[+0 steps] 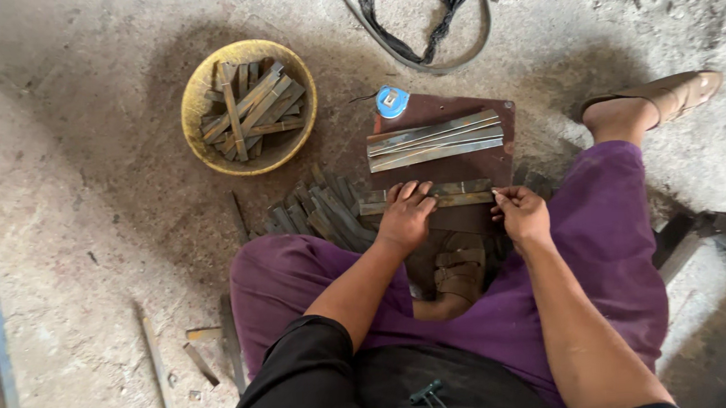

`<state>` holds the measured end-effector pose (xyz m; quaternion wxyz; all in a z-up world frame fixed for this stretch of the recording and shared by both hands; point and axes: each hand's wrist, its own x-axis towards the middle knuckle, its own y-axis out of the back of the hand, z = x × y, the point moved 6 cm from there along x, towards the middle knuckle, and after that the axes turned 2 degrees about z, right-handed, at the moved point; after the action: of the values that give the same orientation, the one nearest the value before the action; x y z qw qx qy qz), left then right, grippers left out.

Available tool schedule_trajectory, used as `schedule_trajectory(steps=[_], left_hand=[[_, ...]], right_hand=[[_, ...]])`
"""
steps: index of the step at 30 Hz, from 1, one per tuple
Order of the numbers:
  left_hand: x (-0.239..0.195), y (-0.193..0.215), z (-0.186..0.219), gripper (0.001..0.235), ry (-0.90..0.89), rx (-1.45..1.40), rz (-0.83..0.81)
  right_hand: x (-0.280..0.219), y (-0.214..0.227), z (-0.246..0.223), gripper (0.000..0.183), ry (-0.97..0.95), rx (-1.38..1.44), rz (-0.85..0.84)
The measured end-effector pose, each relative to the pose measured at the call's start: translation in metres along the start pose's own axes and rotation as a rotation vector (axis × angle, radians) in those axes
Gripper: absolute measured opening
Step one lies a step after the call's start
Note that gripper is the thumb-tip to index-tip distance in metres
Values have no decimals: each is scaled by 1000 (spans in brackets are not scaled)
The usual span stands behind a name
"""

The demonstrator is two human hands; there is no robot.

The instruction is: The person places thin metal strips onto a wooden block, aligns them with existing pieces, and uses a small marking tool to draw lines on the metal surfaces.

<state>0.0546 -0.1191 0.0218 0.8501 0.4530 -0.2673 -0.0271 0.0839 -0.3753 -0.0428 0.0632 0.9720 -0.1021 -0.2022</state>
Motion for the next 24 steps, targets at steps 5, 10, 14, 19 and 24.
schedule_trajectory(steps=[5, 10, 14, 19, 24], left_hand=[[1, 0, 0, 12, 19, -12, -24], [-1, -6, -3, 11, 24, 47, -89], [-4, -7, -4, 13, 22, 41, -52], [-5, -11, -5, 15, 17, 44, -59], [-4, -13, -6, 25, 32, 54, -114]], right_hand=[[-31, -3, -58, 11, 339, -438, 165], [-60, -43, -91, 10, 773, -594, 70], [-57, -51, -89, 9, 756, -632, 31], [-46, -53, -72, 8, 736, -684, -6], [-13, -61, -54, 12, 623, -982, -142]])
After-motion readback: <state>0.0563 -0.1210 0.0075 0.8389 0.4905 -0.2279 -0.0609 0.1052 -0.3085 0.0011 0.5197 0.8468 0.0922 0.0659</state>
